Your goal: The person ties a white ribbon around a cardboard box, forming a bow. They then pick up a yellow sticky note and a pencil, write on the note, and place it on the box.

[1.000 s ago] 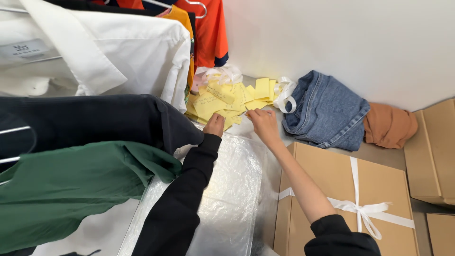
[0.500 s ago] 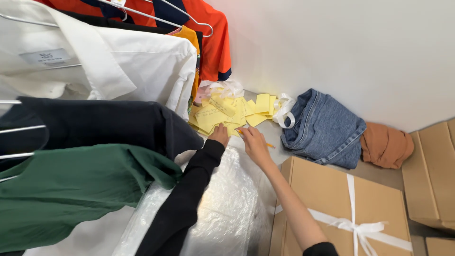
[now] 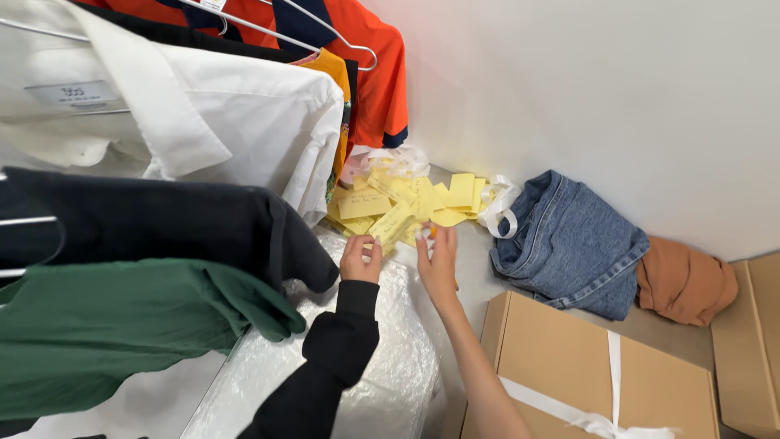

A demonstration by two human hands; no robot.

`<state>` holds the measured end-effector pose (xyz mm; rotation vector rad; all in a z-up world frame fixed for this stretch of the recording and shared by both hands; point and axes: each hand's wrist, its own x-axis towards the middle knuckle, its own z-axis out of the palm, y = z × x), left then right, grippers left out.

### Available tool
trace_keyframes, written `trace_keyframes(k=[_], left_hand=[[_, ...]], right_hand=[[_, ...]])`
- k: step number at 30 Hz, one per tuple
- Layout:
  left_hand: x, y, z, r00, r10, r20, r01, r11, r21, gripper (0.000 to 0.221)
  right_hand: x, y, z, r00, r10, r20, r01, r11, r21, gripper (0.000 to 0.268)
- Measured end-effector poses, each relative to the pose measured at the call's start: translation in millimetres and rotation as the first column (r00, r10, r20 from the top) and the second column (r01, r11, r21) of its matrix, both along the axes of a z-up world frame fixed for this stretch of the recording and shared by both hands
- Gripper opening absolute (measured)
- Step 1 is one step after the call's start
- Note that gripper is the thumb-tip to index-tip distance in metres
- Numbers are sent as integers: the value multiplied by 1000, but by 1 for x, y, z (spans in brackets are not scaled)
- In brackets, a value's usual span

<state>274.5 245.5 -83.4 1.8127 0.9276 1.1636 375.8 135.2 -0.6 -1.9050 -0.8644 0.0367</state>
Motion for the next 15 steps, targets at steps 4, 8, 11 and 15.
trace_keyframes(k=[4,8,11,15], left_hand=[[-30,-19,6,992,-98,75,120,904,-411,21],[-72,-57,45,964,-152,219,256,755,-604,14],[-104,-88,87,937,-170,304,316,784,-534,13],[-131,-115,76,974,-138,180,138,990,10,13]], right_hand=[[-34,-30,41,986,-123,-110,123,992,-9,22],[-98,-81,88,854,-184,-486,252,965,76,33],[-131,-105,102,764,-139,-631,294,944,147,38],[-142,-121,109,592,109,-799,225,929,293,44]])
